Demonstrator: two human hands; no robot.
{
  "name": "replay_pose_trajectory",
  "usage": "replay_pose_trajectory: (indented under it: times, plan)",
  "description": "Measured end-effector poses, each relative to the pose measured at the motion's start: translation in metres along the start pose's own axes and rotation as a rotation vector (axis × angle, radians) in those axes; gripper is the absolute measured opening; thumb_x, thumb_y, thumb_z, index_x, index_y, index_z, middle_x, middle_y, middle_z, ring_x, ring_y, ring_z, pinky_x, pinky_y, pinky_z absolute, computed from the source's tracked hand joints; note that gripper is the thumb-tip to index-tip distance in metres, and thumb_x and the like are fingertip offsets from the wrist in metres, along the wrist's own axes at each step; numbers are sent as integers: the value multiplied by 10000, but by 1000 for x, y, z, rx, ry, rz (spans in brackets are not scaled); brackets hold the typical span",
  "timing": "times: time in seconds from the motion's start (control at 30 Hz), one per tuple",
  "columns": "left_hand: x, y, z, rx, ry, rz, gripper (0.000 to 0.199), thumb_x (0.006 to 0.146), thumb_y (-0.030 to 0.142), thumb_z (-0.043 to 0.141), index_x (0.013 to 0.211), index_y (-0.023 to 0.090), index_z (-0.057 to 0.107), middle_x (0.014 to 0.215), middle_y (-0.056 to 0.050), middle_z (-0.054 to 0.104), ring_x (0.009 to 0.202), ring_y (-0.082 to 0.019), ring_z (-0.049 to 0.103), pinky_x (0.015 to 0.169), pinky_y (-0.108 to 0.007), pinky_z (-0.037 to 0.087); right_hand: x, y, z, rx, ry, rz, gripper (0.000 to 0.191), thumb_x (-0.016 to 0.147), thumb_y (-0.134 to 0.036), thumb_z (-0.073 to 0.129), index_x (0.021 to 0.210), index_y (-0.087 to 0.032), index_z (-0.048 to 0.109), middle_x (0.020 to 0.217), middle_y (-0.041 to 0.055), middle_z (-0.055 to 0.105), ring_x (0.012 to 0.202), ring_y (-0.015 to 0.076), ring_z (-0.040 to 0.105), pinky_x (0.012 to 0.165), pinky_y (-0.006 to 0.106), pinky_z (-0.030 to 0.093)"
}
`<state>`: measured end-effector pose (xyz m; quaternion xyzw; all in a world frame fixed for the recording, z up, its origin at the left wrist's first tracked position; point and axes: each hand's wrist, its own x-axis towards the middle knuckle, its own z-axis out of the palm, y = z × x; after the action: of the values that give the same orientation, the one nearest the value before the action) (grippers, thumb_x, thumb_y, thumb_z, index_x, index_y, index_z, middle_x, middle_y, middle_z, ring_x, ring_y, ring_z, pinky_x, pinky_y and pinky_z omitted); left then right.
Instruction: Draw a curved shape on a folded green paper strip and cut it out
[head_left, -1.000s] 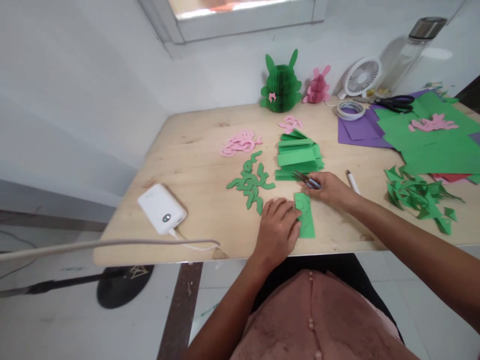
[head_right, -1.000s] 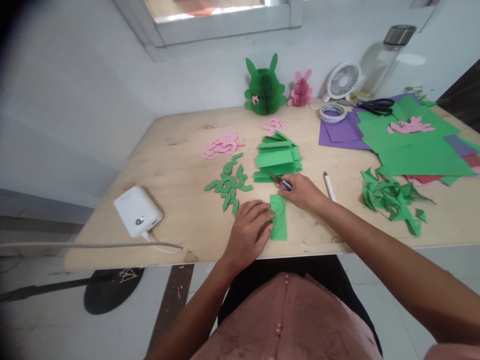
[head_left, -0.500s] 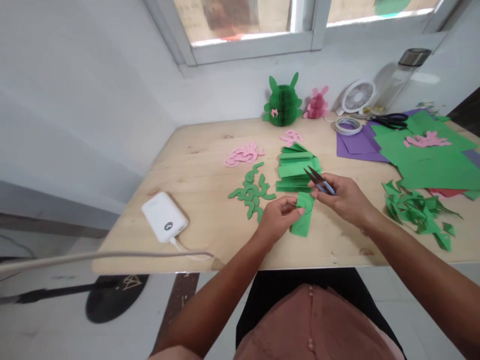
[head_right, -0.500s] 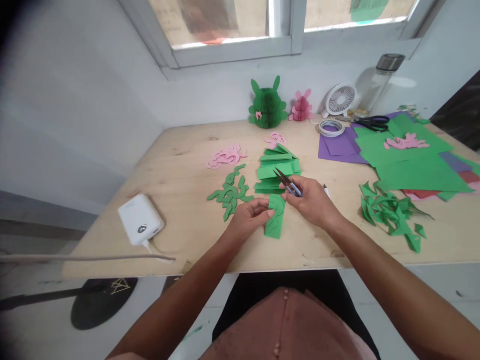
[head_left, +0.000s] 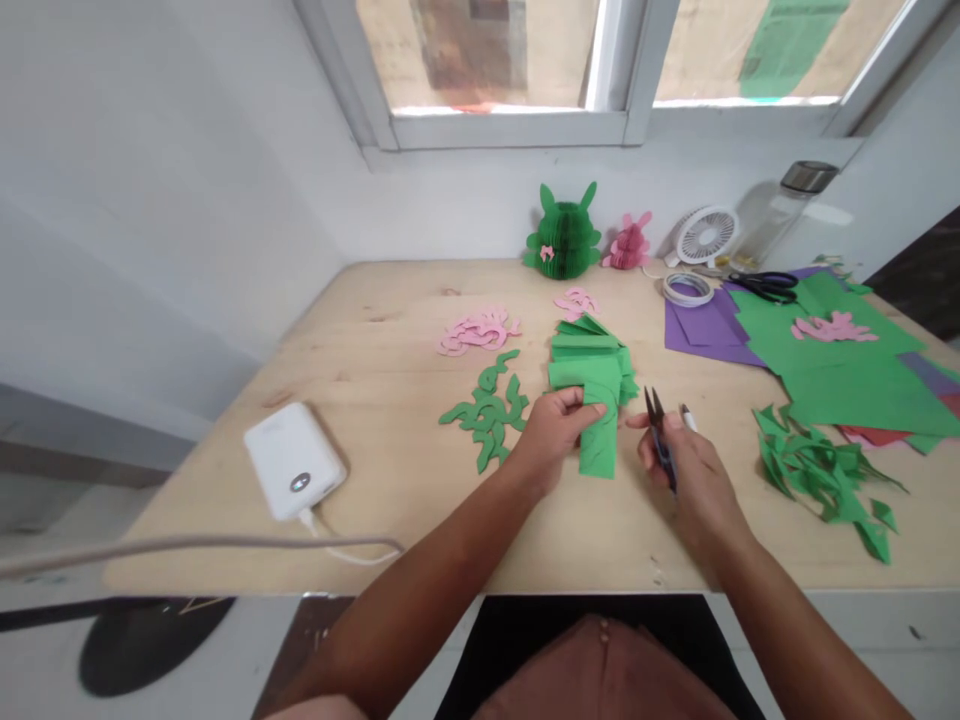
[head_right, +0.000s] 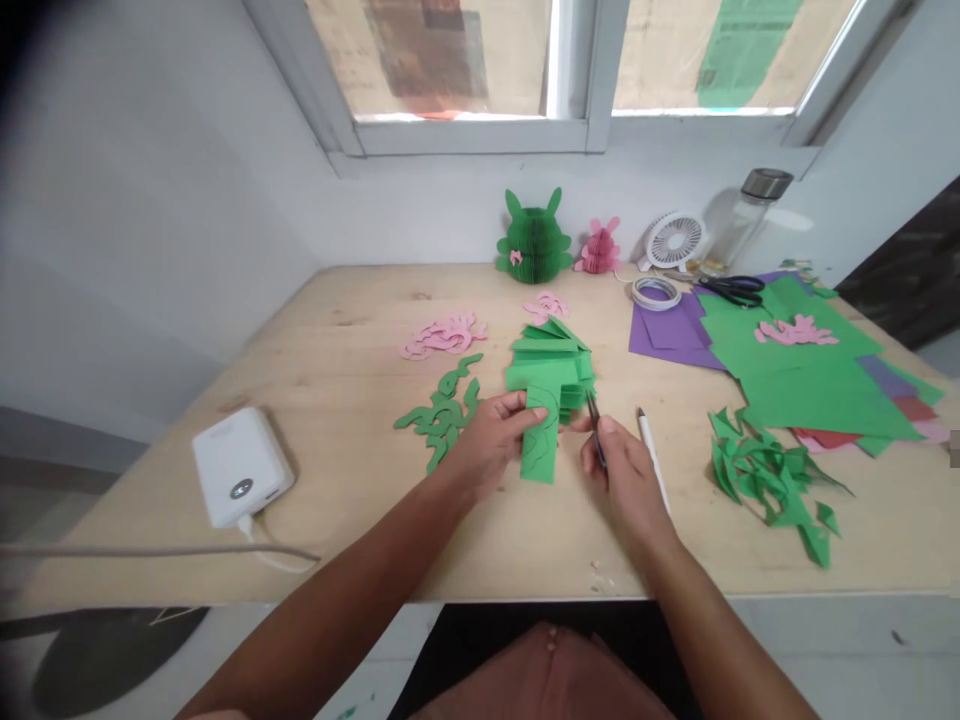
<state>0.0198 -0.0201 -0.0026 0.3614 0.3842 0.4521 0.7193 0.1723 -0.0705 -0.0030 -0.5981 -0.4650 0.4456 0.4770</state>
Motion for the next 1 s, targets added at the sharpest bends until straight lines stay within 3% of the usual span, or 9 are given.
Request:
replay_pose_trajectory:
  times: [0.27, 0.67, 1.0]
  plan:
    - [6, 9, 8, -78, -34, -34, 270, 616, 354, 774, 758, 156, 657, 693, -15, 649, 623, -130, 610, 626, -270, 508, 7, 8, 11, 27, -97, -19, 496, 875, -601, 467, 582, -203, 509, 534, -21, 439, 479, 110, 345, 462, 254, 257]
    - [6, -2, 6, -98, 2, -19, 254, 614, 357, 782, 711, 150, 672, 660, -3, 646, 565, -96, 559, 577, -226, 464, 4, 21, 12, 28, -115, 22, 482, 915, -551, 444, 585, -206, 512, 505, -26, 411, 476, 118, 354, 482, 269, 252]
    - [4, -2, 5, -92, 34, 24, 257, 626, 366, 770, 728, 150, 677, 677, -4, 635, 572, -91, 531, 570, -220, 445, 0, 12, 24, 47, -74, 86, 491, 888, -583, 461, 554, -225, 494, 478, -21, 398, 449, 124, 339, 453, 269, 252]
